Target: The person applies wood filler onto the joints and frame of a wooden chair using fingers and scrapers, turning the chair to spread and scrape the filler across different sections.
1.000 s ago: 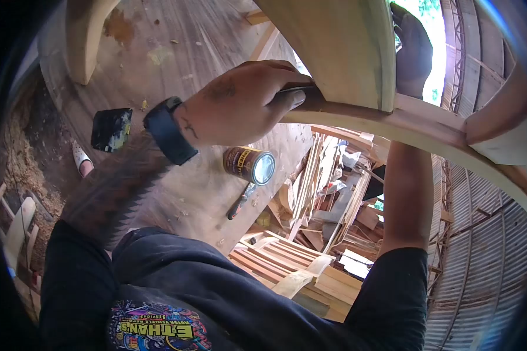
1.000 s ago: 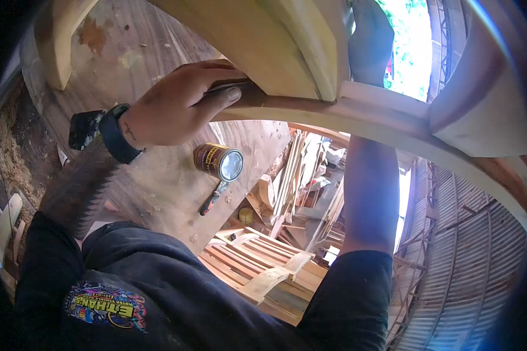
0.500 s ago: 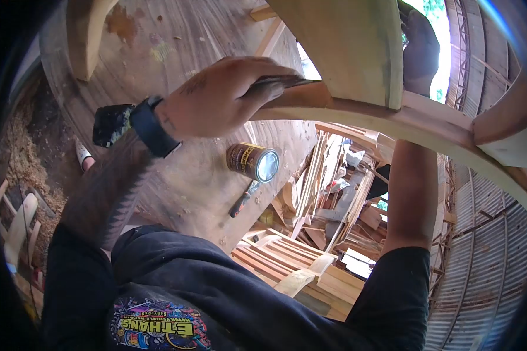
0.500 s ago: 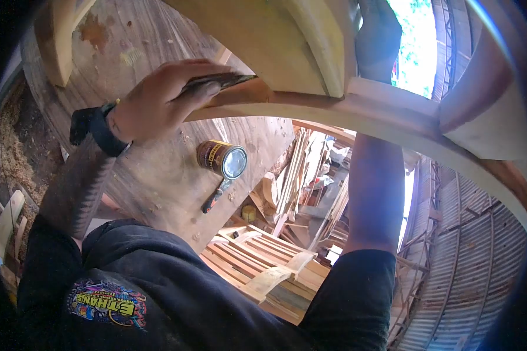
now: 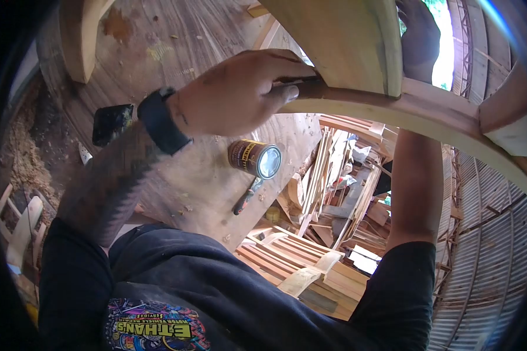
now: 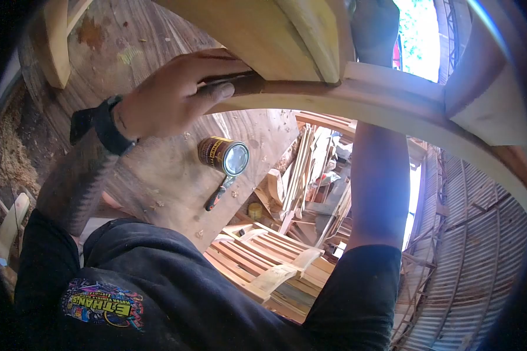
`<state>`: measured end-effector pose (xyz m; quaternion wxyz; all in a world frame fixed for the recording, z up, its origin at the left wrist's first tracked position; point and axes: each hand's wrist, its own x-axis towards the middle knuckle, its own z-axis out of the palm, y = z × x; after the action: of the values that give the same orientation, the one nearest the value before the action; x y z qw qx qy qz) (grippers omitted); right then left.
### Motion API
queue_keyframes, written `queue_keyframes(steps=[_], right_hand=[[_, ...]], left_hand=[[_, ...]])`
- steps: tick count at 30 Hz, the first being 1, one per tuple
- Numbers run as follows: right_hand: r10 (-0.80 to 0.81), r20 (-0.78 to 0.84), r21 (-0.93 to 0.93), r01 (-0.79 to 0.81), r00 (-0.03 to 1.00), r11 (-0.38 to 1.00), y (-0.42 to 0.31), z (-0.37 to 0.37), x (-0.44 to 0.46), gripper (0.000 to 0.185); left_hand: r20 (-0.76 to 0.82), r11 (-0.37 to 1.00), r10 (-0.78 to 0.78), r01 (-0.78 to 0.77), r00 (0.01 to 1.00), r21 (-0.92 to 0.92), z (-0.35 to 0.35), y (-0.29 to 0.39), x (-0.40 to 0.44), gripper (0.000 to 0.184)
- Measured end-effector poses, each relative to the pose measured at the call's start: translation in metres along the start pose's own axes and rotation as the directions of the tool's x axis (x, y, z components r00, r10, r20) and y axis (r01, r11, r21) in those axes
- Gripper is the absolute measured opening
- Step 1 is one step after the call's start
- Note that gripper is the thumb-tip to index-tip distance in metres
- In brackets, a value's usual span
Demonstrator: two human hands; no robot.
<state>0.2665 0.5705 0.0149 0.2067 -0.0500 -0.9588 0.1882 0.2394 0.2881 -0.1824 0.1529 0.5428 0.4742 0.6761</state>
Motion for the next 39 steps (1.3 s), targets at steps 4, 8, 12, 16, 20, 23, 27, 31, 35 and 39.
queue_keyframes(steps=[4,8,12,16,20,23,27,31,35,39], right_hand=[[0.004,-0.008,0.018,-0.004,1.0,1.0,0.001,0.001,-0.002,0.026],[0.009,-0.016,0.032,-0.009,1.0,0.999,0.003,-0.001,-0.003,0.025],[0.018,-0.022,0.057,-0.016,1.0,0.998,0.005,-0.002,-0.002,0.025],[0.051,-0.01,0.118,-0.049,0.999,0.992,0.005,-0.004,-0.002,0.024],[-0.132,-0.029,-0.138,0.127,0.991,0.982,0.017,-0.007,-0.006,0.024],[-0.157,-0.027,-0.105,0.154,0.987,0.983,0.032,-0.01,-0.006,0.024],[-0.07,-0.009,-0.058,0.07,0.997,0.996,0.013,-0.002,-0.003,0.022],[-0.038,-0.006,-0.047,0.038,0.999,0.998,0.006,-0.001,-0.003,0.021],[-0.034,-0.01,-0.029,0.034,0.999,0.999,0.002,-0.002,-0.003,0.02],[-0.032,-0.036,-0.021,0.031,0.999,0.999,-0.001,-0.001,-0.005,0.02]], left_hand=[[-0.04,1.0,0.0,0.001,0.999,0.027,0.012,0.013,-0.01,0.039],[-0.056,0.999,0.005,-0.002,0.998,0.051,0.022,0.021,-0.024,0.045],[-0.088,0.997,-0.005,0.011,0.996,0.077,0.027,0.029,-0.035,0.048],[-0.043,1.0,-0.021,0.021,0.999,0.02,0.027,0.022,-0.042,0.047],[0.129,0.972,0.206,-0.218,0.97,0.085,0.0,0.0,-0.039,0.042],[0.115,0.994,-0.062,0.072,0.991,-0.084,-0.028,-0.005,-0.029,0.036],[0.056,0.998,-0.022,0.019,0.998,0.055,-0.018,-0.03,-0.012,0.034],[0.043,0.999,0.04,-0.04,0.998,0.018,-0.01,-0.017,0.002,0.037],[-0.044,0.998,0.032,-0.03,0.999,0.054,0.014,-0.002,-0.006,0.042],[-0.148,0.981,0.039,-0.01,0.988,0.192,0.043,0.022,-0.025,0.057]])
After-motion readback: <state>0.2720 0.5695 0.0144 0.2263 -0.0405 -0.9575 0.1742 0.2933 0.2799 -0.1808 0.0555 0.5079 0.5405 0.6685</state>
